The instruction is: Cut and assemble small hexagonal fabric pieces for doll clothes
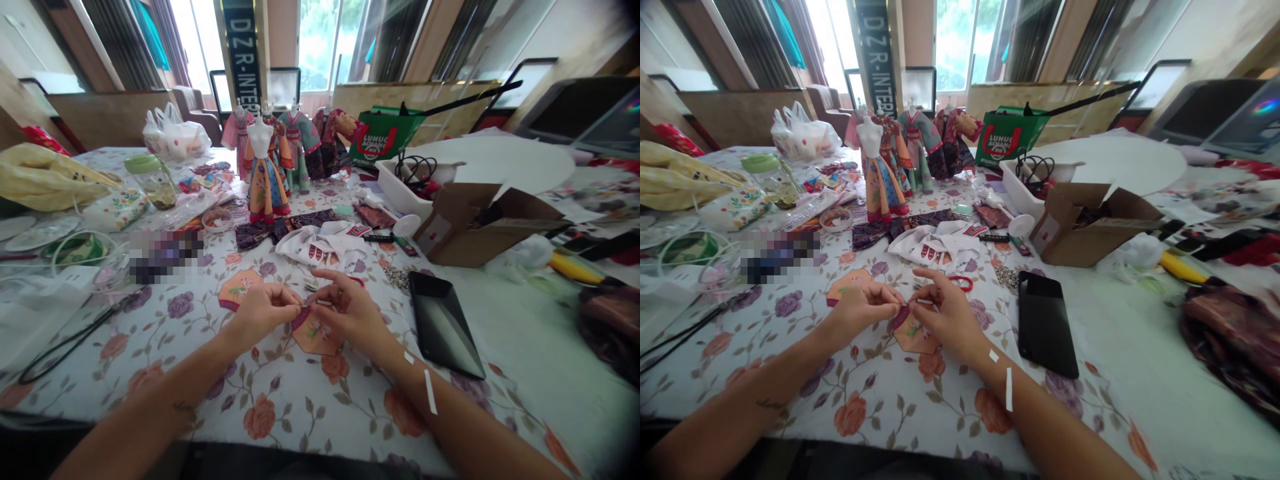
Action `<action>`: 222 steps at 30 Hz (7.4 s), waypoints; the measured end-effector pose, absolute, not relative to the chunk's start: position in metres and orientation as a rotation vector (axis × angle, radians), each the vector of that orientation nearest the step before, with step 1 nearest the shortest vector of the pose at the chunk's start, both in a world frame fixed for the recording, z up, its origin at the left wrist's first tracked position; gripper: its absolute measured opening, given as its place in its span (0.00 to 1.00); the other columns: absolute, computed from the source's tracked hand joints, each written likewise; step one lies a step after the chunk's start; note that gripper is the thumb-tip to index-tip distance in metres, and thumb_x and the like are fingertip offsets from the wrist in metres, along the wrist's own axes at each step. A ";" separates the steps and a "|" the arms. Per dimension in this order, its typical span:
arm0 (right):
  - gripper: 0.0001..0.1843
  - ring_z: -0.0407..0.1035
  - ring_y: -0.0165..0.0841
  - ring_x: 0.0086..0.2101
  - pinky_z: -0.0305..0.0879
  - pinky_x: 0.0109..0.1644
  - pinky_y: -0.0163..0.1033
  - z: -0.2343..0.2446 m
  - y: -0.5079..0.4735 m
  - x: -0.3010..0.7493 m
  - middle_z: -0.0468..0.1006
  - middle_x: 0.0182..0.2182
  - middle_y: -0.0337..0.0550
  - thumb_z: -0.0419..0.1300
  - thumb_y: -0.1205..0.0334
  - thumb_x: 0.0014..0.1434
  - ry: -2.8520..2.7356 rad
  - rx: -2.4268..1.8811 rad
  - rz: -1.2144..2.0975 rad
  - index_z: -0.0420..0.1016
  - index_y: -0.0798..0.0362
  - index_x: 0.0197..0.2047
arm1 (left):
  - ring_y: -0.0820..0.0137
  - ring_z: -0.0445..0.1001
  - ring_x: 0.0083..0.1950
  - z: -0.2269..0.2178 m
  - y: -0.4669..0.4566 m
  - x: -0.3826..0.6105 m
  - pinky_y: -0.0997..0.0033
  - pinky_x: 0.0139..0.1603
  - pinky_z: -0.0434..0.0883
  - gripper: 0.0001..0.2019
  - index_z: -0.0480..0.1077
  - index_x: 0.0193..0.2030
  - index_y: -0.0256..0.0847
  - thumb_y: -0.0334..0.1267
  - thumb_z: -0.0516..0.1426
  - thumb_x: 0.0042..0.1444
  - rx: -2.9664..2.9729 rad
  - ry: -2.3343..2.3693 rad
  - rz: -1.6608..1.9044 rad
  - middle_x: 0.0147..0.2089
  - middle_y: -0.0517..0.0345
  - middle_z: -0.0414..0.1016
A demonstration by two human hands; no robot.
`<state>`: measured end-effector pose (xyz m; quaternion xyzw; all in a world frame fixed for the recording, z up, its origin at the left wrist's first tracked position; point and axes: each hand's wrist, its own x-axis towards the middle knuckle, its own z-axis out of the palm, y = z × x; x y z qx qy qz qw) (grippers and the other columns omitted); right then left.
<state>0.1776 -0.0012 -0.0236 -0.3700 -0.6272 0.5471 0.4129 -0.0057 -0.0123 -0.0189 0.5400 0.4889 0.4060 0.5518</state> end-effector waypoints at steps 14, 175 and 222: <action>0.25 0.74 0.36 0.37 0.68 0.42 0.41 -0.024 -0.008 0.174 0.78 0.35 0.42 0.60 0.68 0.54 -1.755 -1.028 1.085 0.64 0.48 0.55 | 0.67 0.74 0.36 -0.009 -0.021 0.003 0.70 0.37 0.70 0.02 0.72 0.22 0.37 0.31 0.60 0.42 1.295 1.267 1.015 0.34 0.53 0.77; 0.09 0.63 0.28 0.26 0.58 0.31 0.33 -0.017 -0.005 0.174 0.72 0.23 0.38 0.61 0.59 0.53 -1.571 -0.989 1.327 0.76 0.55 0.27 | 0.76 0.73 0.30 -0.029 -0.013 0.002 0.79 0.31 0.69 0.13 0.69 0.33 0.35 0.35 0.68 0.43 1.099 0.916 0.991 0.30 0.60 0.75; 0.15 0.68 0.30 0.29 0.65 0.37 0.36 -0.022 -0.001 0.175 0.76 0.27 0.42 0.66 0.51 0.51 -1.142 -0.867 1.825 0.79 0.56 0.31 | 0.61 0.68 0.43 -0.017 -0.028 0.002 0.62 0.44 0.68 0.16 0.73 0.48 0.42 0.33 0.56 0.52 2.520 1.168 1.101 0.42 0.50 0.72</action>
